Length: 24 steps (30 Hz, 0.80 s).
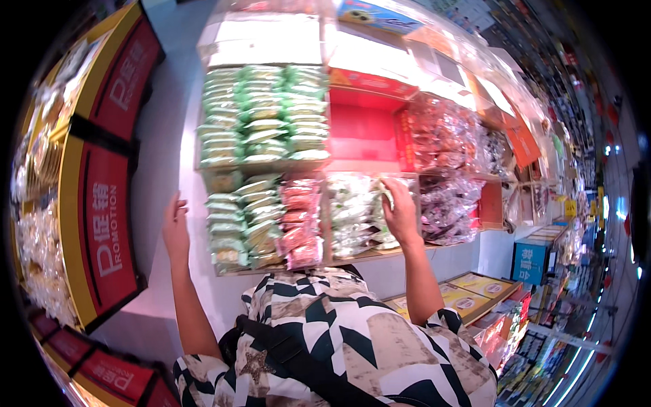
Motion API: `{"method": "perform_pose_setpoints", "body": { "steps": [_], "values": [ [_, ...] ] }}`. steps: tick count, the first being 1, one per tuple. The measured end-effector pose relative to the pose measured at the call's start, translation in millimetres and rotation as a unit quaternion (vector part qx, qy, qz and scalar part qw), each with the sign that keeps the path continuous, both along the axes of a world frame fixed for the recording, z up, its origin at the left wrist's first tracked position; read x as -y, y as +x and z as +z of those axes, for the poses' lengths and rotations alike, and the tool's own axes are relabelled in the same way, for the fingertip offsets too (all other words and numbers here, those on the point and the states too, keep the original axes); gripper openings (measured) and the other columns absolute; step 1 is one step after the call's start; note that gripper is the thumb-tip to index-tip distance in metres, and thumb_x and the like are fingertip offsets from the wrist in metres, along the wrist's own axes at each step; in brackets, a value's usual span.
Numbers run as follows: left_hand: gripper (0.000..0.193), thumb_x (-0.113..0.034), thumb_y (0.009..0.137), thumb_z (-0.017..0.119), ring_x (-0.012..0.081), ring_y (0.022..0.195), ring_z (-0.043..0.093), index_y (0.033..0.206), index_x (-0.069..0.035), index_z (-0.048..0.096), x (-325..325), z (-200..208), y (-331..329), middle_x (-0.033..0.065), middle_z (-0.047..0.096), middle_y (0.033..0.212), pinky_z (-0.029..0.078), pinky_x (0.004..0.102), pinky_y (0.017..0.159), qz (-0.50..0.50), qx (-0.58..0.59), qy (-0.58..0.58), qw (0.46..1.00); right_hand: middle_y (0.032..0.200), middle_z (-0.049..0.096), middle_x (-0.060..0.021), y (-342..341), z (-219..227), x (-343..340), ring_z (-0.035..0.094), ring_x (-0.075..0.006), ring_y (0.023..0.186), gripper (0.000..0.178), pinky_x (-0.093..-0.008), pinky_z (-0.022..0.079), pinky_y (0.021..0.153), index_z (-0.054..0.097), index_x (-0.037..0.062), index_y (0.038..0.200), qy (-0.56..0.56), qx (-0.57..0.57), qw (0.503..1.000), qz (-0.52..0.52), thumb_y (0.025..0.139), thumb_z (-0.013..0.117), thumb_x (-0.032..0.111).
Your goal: The person wipes the interior of a red display bin with a cloth, then arranges various packaged snacks and candies into the bin. They handle multiple types of packaged goods, including green-wrapped items and red-wrapped items, placing them neatly into the display.
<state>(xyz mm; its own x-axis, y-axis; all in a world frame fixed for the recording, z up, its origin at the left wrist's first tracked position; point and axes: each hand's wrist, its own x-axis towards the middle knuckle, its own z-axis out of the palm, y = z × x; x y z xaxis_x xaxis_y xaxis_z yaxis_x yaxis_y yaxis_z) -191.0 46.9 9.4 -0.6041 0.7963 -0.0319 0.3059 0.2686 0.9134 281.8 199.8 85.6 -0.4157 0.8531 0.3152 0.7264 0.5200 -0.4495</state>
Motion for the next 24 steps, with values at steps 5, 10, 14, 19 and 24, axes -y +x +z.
{"method": "perform_pose_setpoints", "body": {
  "steps": [5,10,14,19,24],
  "values": [
    [0.034,-0.004,0.096,0.045,0.0157,0.095,0.06,0.126,-0.006,0.059,-34,62,83,0.0079,0.063,0.107,0.046,0.0285,0.088,0.018,-0.072,0.078,0.994,0.114,0.06,-0.0172,135,36,-43,0.058,-0.0342,0.106,0.04,-0.0411,0.048,0.09,0.055,0.0024,0.122,0.07,-0.056,0.988,-0.128,0.082,0.058,-0.004],
    [0.032,0.0,0.091,0.047,0.0179,0.097,0.061,0.119,-0.002,0.062,-109,82,237,0.0105,0.064,0.105,0.047,0.0303,0.087,-0.149,0.007,0.081,0.985,0.114,0.059,-0.0182,305,29,-122,0.056,-0.0353,0.108,0.035,-0.0415,0.046,0.092,0.055,0.0009,0.122,0.098,0.016,0.966,-0.24,0.087,0.057,0.006],
    [0.041,-0.007,0.092,0.056,0.0192,0.095,0.061,0.132,-0.001,0.051,-186,56,346,0.0119,0.062,0.111,0.049,0.0309,0.084,-0.308,-0.011,0.034,0.951,0.112,0.06,-0.0192,357,3,-184,0.055,-0.0373,0.107,0.034,-0.0439,0.044,0.093,0.056,0.0015,0.119,0.057,0.085,0.976,-0.194,0.087,0.06,0.012],
    [0.055,-0.018,0.089,0.06,0.0248,0.096,0.06,0.138,0.0,0.042,-268,22,452,0.0179,0.055,0.118,0.05,0.0335,0.086,-0.313,-0.029,0.058,0.948,0.114,0.06,-0.0198,361,-14,-236,0.056,-0.0378,0.107,0.037,-0.0433,0.045,0.092,0.055,0.0014,0.12,-0.012,0.126,0.982,-0.142,0.087,0.061,0.015],
    [0.082,-0.012,0.073,0.063,0.0264,0.086,0.053,0.146,0.002,0.027,-292,14,469,0.0153,0.047,0.102,0.047,0.0355,0.083,-0.291,-0.056,0.006,0.955,0.116,0.06,-0.0217,368,-40,-265,0.057,-0.0393,0.108,0.039,-0.0458,0.046,0.09,0.051,0.0046,0.124,-0.034,0.067,0.987,-0.141,0.088,0.058,0.018]
  ]
}}
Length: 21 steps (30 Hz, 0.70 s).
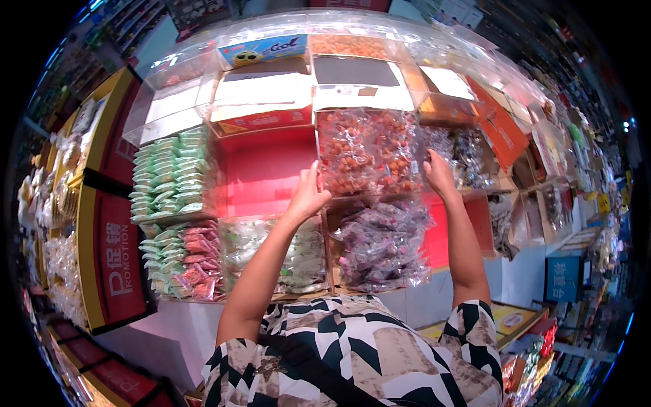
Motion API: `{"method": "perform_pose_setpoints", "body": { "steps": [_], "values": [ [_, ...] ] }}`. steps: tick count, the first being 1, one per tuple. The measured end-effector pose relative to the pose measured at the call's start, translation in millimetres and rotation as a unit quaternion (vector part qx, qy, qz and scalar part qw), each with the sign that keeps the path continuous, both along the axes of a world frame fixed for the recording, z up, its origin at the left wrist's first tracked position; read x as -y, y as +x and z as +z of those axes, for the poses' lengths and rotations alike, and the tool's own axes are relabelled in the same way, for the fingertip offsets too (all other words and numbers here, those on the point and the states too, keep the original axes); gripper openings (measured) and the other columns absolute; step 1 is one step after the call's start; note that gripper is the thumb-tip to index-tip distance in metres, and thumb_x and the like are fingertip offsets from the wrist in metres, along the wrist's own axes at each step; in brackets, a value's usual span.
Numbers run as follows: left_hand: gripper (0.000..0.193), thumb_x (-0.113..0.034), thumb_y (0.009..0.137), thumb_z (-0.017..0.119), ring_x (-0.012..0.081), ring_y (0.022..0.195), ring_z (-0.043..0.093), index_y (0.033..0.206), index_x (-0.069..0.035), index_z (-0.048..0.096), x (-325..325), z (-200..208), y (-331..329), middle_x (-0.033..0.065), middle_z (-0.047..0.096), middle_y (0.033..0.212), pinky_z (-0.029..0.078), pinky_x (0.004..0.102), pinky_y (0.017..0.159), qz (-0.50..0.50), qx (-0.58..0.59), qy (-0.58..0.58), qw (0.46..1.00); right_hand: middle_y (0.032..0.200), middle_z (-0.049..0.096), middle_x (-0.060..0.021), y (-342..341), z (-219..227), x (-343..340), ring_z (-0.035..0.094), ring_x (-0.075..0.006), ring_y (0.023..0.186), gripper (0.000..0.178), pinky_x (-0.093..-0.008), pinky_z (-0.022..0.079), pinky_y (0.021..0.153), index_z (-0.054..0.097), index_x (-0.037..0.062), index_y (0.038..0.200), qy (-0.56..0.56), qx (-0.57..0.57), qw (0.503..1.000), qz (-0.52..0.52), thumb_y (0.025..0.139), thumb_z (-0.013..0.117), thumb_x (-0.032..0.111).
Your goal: The person wipes the interior of a red display bin with a cloth, then arranges various packaged snacks and candies into the bin. They handle multiple types of packaged goods, including green-wrapped items and red-wrapped items, placing them neatly into the display.
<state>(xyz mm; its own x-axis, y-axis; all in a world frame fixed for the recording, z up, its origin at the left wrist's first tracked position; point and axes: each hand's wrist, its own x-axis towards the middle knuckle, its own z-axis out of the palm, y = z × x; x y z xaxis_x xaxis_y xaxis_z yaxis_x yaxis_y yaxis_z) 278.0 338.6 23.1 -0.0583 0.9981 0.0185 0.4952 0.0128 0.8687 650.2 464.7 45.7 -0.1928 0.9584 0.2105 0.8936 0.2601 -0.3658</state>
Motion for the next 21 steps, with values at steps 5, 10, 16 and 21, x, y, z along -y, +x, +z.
{"method": "perform_pose_setpoints", "body": {
  "steps": [5,10,16,21],
  "values": [
    [0.09,-0.026,0.075,0.063,0.0395,0.093,0.062,0.149,-0.002,0.017,0,41,0,0.0261,0.061,0.104,0.048,0.0459,0.083,-0.041,-0.056,-0.136,0.988,0.098,0.064,-0.0261,8,-23,-25,0.061,-0.046,0.094,0.033,-0.0528,0.046,0.08,0.05,0.0049,0.115,-0.056,-0.007,0.998,-0.015,0.089,0.055,0.025],
    [0.085,-0.027,0.081,0.05,0.0478,0.089,0.063,0.15,0.001,0.008,-2,25,-4,0.0325,0.064,0.094,0.047,0.053,0.082,-0.056,-0.141,-0.135,0.979,0.09,0.065,-0.0275,-14,-13,-31,0.061,-0.0473,0.088,0.024,-0.0552,0.046,0.075,0.052,0.0034,0.103,-0.052,0.05,0.995,-0.062,0.091,0.055,0.024],
    [0.082,-0.02,0.081,0.049,0.0467,0.081,0.063,0.147,0.009,0.011,0,41,-2,0.0297,0.064,0.084,0.047,0.0544,0.078,-0.076,-0.137,-0.133,0.979,0.089,0.064,-0.0269,-4,-19,-34,0.061,-0.0457,0.087,0.023,-0.0525,0.047,0.073,0.054,0.0023,0.102,-0.039,0.046,0.997,-0.047,0.09,0.057,0.021],
    [0.079,-0.017,0.08,0.049,0.0453,0.075,0.063,0.143,0.015,0.015,4,48,-7,0.0286,0.064,0.08,0.049,0.0538,0.072,-0.076,-0.146,-0.103,0.981,0.088,0.065,-0.0254,0,-15,-39,0.063,-0.044,0.085,0.022,-0.0492,0.048,0.071,0.055,0.0013,0.103,-0.049,0.012,0.999,0.004,0.09,0.056,0.02]
  ]
}}
